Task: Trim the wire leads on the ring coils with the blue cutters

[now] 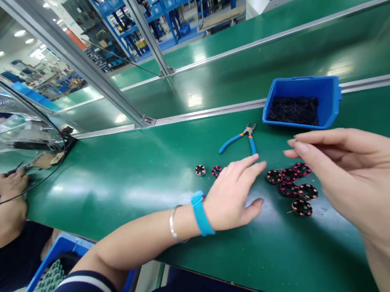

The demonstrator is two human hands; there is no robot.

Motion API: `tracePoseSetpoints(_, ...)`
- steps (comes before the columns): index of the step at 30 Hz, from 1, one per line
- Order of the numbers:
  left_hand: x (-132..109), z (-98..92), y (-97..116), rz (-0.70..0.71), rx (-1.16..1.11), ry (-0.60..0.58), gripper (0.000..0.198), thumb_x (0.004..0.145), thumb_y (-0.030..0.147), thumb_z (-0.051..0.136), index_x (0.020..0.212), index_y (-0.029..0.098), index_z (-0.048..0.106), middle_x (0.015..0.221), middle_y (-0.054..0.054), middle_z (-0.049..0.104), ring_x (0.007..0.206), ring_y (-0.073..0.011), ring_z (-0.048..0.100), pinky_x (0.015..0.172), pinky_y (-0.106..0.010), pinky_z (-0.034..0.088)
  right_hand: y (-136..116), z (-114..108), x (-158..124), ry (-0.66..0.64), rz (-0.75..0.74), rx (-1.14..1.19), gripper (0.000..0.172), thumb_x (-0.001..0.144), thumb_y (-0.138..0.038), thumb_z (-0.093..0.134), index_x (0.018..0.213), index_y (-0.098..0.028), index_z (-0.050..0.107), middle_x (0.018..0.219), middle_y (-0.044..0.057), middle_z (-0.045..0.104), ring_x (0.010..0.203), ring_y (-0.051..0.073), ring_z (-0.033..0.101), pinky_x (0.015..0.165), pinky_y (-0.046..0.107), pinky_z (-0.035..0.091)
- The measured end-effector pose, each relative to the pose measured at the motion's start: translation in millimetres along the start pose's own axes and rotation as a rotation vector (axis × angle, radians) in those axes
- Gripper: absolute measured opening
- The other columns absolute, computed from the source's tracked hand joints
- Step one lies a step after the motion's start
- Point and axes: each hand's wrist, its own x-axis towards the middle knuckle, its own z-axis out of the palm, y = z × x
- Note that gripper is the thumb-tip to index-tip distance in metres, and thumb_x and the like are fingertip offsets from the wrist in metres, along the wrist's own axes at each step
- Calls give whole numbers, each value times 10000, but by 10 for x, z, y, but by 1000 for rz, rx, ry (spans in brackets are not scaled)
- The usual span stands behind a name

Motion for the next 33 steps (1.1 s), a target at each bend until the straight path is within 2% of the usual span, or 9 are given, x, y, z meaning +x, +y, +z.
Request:
tracePoseSetpoints(3, 349, 165, 63, -123, -109, -93, 712, 992, 275, 700, 1671, 184, 506, 1568, -176, 772, 1443, -394, 738, 1171, -602, 649, -79, 25, 20, -3, -2, -57, 366, 881, -601, 912, 956, -242, 914, 895, 73, 863, 792, 248, 849, 826, 409, 760)
tracePoseSetpoints(5, 353, 183, 59, -150, -129, -109, 672, 1017, 269, 669, 1661, 179, 504, 1418, -143, 844, 1355, -393, 779, 1124, -620, 665, -137, 37, -6, -39, -26, -71, 377, 861, -621, 909, 927, -250, 915, 878, 67, 869, 737, 241, 834, 756, 388, 757)
tracePoseSetpoints(7, 159, 139, 22, -137, -141, -69, 646, 1024, 311, 691, 1632, 172, 521, 1328, -129, 866, 1270, -382, 807, 1095, -618, 681, -176, 57, -63, -161, -42, -30, 473, 850, -722, 904, 899, -252, 912, 845, 66, 870, 679, 241, 815, 671, 368, 739)
tracePoseSetpoints(9, -157, 50, -36, -108, -179, 3, 615, 1001, 338, 748, 1566, 175, 569, 1247, -115, 872, 1167, -339, 833, 1067, -560, 709, -182, 102, -149, -358, -48, 31, 579, 887, -839, 845, 892, -265, 915, 830, 65, 872, 660, 243, 807, 621, 355, 718)
tracePoseSetpoints(13, -729, -174, -161, -88, -247, 89, 285, 976, 334, 804, 1212, 199, 719, 1068, -92, 851, 963, -242, 834, 877, -382, 732, -95, 276, -365, -688, -72, 97, 652, 997, -919, 673, 875, -323, 908, 832, 59, 874, 680, 260, 822, 601, 364, 701)
tracePoseSetpoints(17, -876, -317, -273, -123, -331, 124, 210, 943, 324, 857, 1061, 200, 735, 963, -61, 815, 849, -191, 795, 782, -309, 699, -11, 438, -514, -893, 83, 127, 780, 952, -1031, 599, 839, -304, 858, 771, 66, 842, 642, 261, 801, 567, 366, 678)
tracePoseSetpoints(20, -821, -348, -320, -106, -406, 109, 215, 947, 325, 869, 1059, 190, 744, 958, -60, 805, 840, -182, 780, 780, -300, 693, -1, 483, -538, -957, 135, 139, 826, 941, -1057, 579, 845, -278, 838, 783, 73, 834, 683, 256, 811, 608, 355, 684)
tracePoseSetpoints(24, -771, -356, -326, -139, -447, 66, 226, 922, 318, 882, 1046, 189, 743, 964, -60, 798, 842, -185, 772, 778, -313, 698, 16, 468, -517, -985, 120, 156, 744, 998, -977, 620, 879, -280, 852, 819, 64, 844, 722, 247, 825, 652, 336, 705)
tracePoseSetpoints(33, -770, -357, -285, -206, -386, -8, 229, 889, 268, 881, 1063, 202, 749, 1000, -54, 802, 853, -186, 779, 738, -304, 681, 25, 450, -497, -971, 38, 181, 635, 1063, -871, 650, 884, -297, 852, 834, 62, 863, 716, 267, 855, 634, 342, 736)
